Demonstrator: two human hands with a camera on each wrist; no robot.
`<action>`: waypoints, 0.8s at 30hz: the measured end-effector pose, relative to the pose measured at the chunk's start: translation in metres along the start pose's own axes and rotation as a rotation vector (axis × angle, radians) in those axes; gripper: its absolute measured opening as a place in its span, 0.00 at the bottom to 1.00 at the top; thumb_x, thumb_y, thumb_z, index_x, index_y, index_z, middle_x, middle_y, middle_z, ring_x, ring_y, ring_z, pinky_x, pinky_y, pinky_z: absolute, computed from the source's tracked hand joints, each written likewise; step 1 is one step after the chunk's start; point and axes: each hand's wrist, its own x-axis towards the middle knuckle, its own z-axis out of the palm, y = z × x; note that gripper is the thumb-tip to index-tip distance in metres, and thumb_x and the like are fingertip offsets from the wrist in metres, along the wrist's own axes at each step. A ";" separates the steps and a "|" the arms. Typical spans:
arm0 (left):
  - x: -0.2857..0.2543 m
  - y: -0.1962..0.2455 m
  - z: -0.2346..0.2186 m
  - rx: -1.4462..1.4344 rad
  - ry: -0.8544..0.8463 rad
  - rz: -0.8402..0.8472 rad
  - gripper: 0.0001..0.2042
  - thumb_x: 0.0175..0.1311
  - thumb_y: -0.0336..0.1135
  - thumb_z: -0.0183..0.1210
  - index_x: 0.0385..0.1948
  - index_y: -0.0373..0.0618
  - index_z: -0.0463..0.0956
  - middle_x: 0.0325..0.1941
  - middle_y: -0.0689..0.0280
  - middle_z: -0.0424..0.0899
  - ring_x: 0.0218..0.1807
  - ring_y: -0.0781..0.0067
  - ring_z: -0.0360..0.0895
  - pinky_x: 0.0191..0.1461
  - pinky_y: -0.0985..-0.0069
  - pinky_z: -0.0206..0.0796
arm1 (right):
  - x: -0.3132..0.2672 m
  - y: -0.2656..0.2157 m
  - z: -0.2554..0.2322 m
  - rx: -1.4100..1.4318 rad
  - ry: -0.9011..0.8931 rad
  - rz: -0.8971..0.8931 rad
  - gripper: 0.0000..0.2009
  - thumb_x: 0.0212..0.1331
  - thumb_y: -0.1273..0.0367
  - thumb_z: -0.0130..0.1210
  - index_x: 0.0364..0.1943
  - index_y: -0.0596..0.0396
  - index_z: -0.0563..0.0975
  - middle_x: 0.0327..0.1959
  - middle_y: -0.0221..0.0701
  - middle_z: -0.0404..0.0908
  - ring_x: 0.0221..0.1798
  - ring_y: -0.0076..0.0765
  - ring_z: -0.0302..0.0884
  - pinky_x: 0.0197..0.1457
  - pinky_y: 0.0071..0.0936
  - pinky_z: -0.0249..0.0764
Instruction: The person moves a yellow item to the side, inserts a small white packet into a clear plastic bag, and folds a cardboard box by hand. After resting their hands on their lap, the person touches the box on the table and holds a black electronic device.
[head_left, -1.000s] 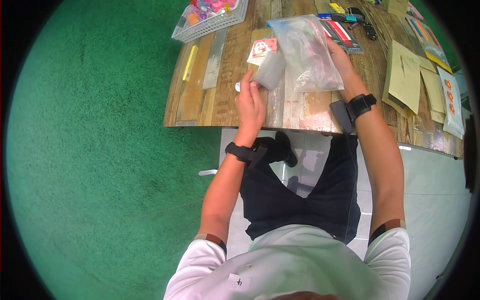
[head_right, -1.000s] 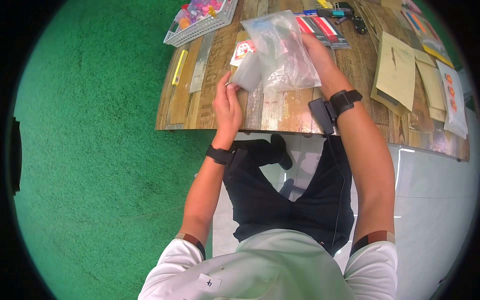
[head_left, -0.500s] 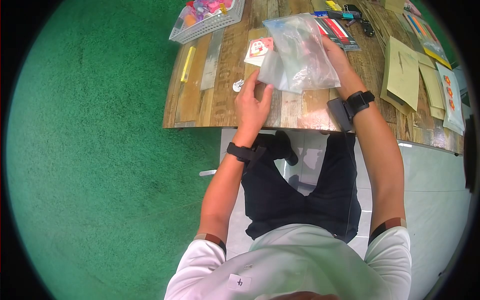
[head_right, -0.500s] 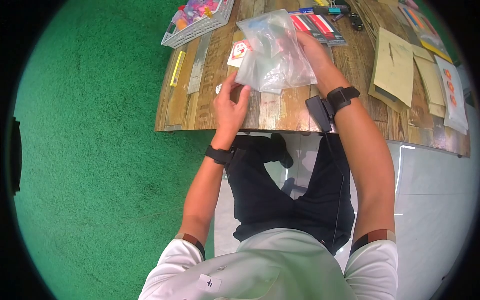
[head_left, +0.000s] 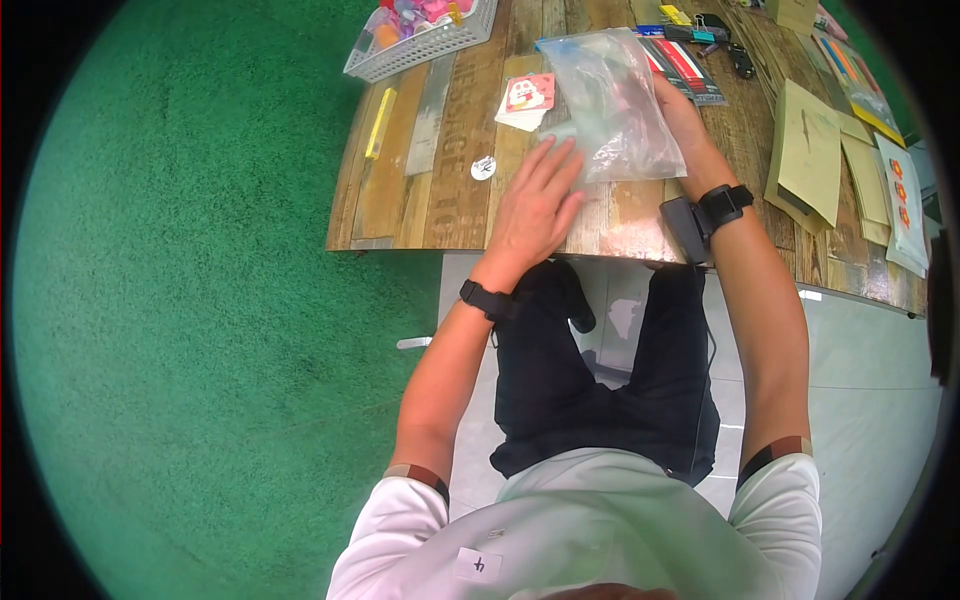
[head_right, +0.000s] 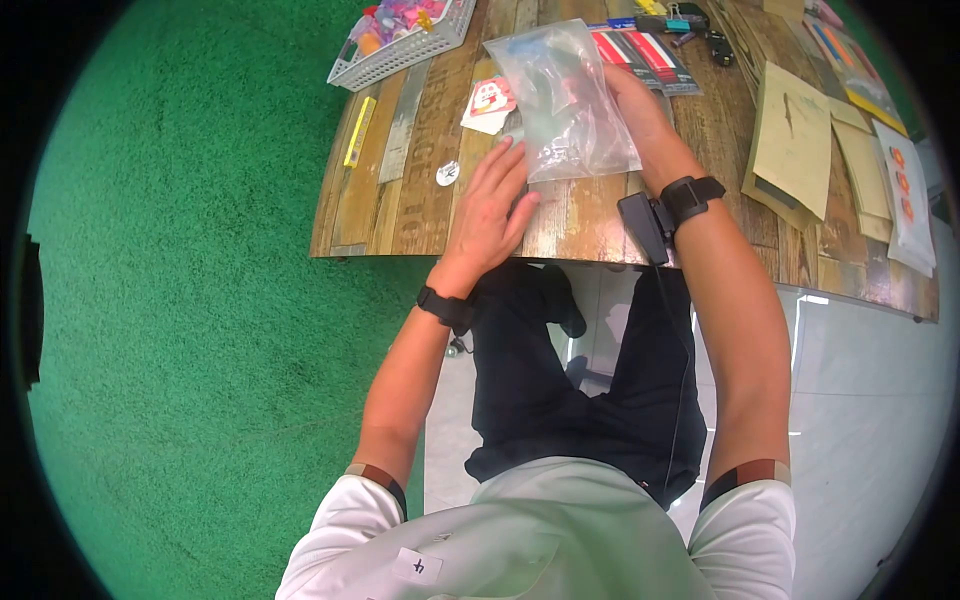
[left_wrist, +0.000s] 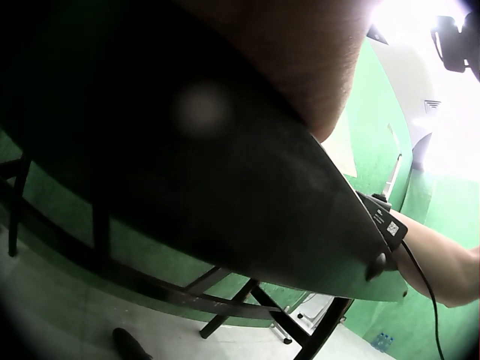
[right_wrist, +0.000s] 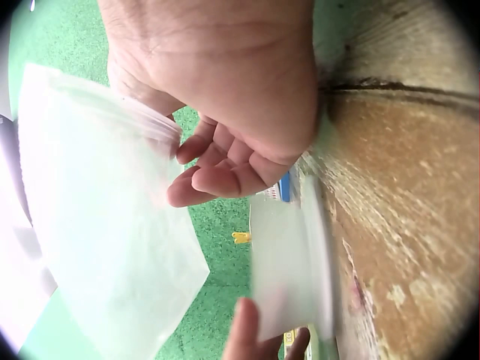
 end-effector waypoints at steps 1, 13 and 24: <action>0.001 0.000 0.001 -0.022 -0.023 0.000 0.25 0.63 0.33 0.60 0.62 0.38 0.69 0.64 0.52 0.74 0.71 0.44 0.63 0.70 0.58 0.60 | -0.001 0.000 0.001 0.011 0.005 -0.006 0.14 0.69 0.61 0.51 0.47 0.56 0.80 0.38 0.28 0.84 0.37 0.23 0.81 0.41 0.22 0.77; -0.004 -0.002 0.006 0.040 0.038 -0.053 0.20 0.62 0.39 0.61 0.52 0.36 0.75 0.59 0.52 0.77 0.67 0.45 0.67 0.66 0.55 0.61 | -0.001 0.001 0.003 0.101 -0.130 0.050 0.12 0.69 0.66 0.52 0.49 0.58 0.78 0.41 0.31 0.83 0.40 0.27 0.81 0.46 0.28 0.80; -0.007 -0.005 0.010 0.087 0.147 -0.105 0.17 0.53 0.37 0.64 0.43 0.39 0.79 0.57 0.57 0.79 0.59 0.53 0.73 0.59 0.58 0.65 | -0.016 -0.008 0.016 -0.371 -0.091 -0.082 0.09 0.69 0.68 0.50 0.46 0.59 0.77 0.39 0.30 0.83 0.40 0.24 0.81 0.43 0.22 0.78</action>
